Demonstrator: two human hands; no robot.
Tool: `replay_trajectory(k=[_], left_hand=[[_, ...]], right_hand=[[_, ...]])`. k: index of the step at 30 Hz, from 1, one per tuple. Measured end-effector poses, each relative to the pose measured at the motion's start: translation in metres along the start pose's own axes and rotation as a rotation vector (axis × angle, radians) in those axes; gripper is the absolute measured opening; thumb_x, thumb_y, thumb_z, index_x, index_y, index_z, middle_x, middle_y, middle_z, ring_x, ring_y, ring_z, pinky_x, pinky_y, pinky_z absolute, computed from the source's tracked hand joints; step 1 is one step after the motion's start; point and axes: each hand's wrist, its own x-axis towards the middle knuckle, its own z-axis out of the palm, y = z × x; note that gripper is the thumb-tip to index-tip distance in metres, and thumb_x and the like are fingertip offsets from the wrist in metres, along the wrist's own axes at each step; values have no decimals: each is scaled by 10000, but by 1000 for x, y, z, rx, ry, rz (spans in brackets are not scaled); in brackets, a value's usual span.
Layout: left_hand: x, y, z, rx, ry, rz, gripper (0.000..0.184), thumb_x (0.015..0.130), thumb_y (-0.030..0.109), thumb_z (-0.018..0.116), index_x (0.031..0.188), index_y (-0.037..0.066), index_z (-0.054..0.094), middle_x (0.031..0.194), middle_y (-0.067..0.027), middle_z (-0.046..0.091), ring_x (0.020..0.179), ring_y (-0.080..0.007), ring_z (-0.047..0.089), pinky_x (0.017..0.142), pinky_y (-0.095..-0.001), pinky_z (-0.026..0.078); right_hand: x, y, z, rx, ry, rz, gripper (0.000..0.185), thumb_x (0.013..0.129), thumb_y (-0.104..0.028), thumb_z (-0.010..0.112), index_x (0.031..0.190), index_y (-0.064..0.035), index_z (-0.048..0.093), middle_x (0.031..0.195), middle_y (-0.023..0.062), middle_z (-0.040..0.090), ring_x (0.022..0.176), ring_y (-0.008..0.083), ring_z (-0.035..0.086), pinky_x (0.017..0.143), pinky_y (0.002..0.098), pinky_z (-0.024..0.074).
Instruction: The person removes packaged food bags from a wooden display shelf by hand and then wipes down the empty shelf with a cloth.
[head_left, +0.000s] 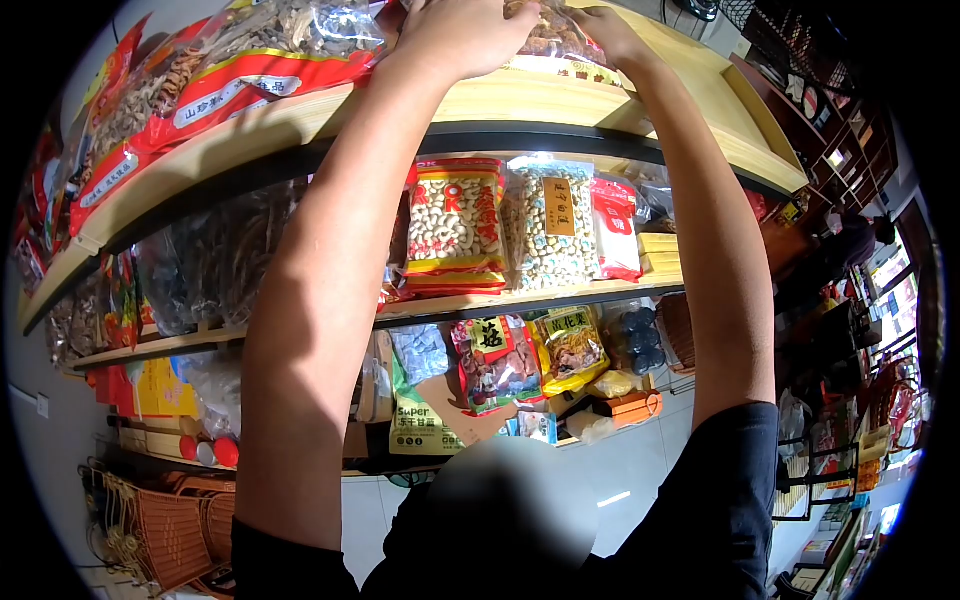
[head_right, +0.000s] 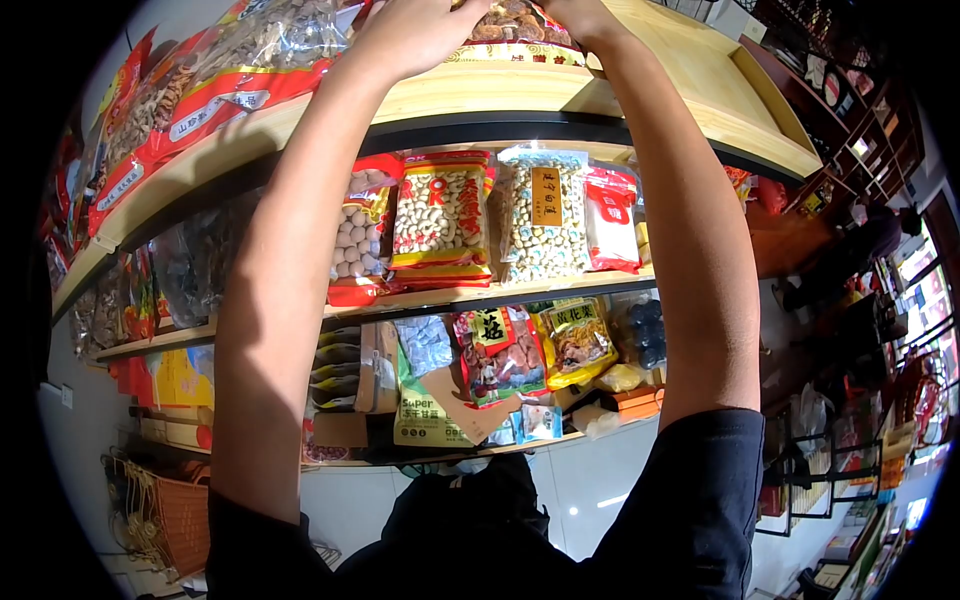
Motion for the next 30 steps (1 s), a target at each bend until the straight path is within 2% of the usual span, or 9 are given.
replay_trajectory(k=[2, 8, 10, 13, 17, 19, 25, 30], left_hand=[[1, -2, 1, 4, 5, 15, 523, 983, 347, 452, 1418, 58, 417, 1448, -217, 413, 1352, -353, 372, 1122, -454, 297], [2, -4, 4, 0, 9, 21, 526, 989, 342, 445, 1428, 56, 400, 1454, -212, 407, 1358, -350, 365, 1126, -453, 294], [1, -2, 1, -12, -25, 1, 531, 993, 343, 439, 1434, 51, 391, 1465, -210, 394, 1367, -345, 356, 1132, -452, 287], [-4, 8, -5, -30, -52, -59, 533, 998, 344, 433, 1437, 45, 384, 1476, -207, 380, 1372, -343, 352, 1135, -450, 282], [-3, 8, -5, -19, -78, -93, 541, 1002, 351, 423, 1441, 38, 376, 1482, -207, 371, 1379, -339, 342, 1140, -448, 274], [-2, 4, -2, -29, -32, -19, 548, 1002, 358, 420, 1440, 33, 374, 1480, -209, 373, 1385, -339, 331, 1143, -449, 266], [-1, -2, 2, -15, -1, 43, 545, 998, 361, 423, 1427, 26, 392, 1474, -212, 379, 1382, -342, 329, 1143, -447, 263], [-1, -5, 4, -29, 2, 50, 531, 996, 352, 428, 1416, 29, 410, 1465, -215, 390, 1377, -344, 335, 1139, -450, 269]], right_hand=[[-3, -4, -1, 12, -3, 26, 523, 959, -436, 514, 1211, 12, 610, 1152, 203, 650, 1018, 305, 604, 860, 395, 471], [17, 16, 6, -44, 40, -81, 525, 959, -441, 517, 1170, 26, 632, 1103, 212, 667, 988, 298, 619, 849, 396, 482], [18, 15, 6, -43, 39, -28, 520, 962, -426, 518, 1167, 39, 628, 1079, 212, 675, 965, 292, 630, 835, 399, 490], [16, 15, 7, 24, 25, -92, 517, 968, -419, 509, 1155, 47, 632, 1058, 209, 682, 941, 288, 638, 817, 398, 496], [15, 11, 4, 9, -12, -58, 514, 970, -413, 504, 1138, 53, 640, 1046, 208, 686, 938, 284, 641, 811, 392, 497], [14, 11, 3, 6, -2, -33, 514, 969, -414, 503, 1123, 55, 648, 1035, 214, 687, 931, 289, 644, 812, 395, 497], [11, 9, 5, -42, 51, -45, 533, 964, -438, 501, 1111, 50, 658, 1023, 209, 694, 908, 304, 649, 811, 405, 496], [7, 0, 0, -88, 0, -25, 527, 962, -441, 505, 1077, 44, 676, 1009, 206, 698, 899, 297, 650, 802, 402, 495]])
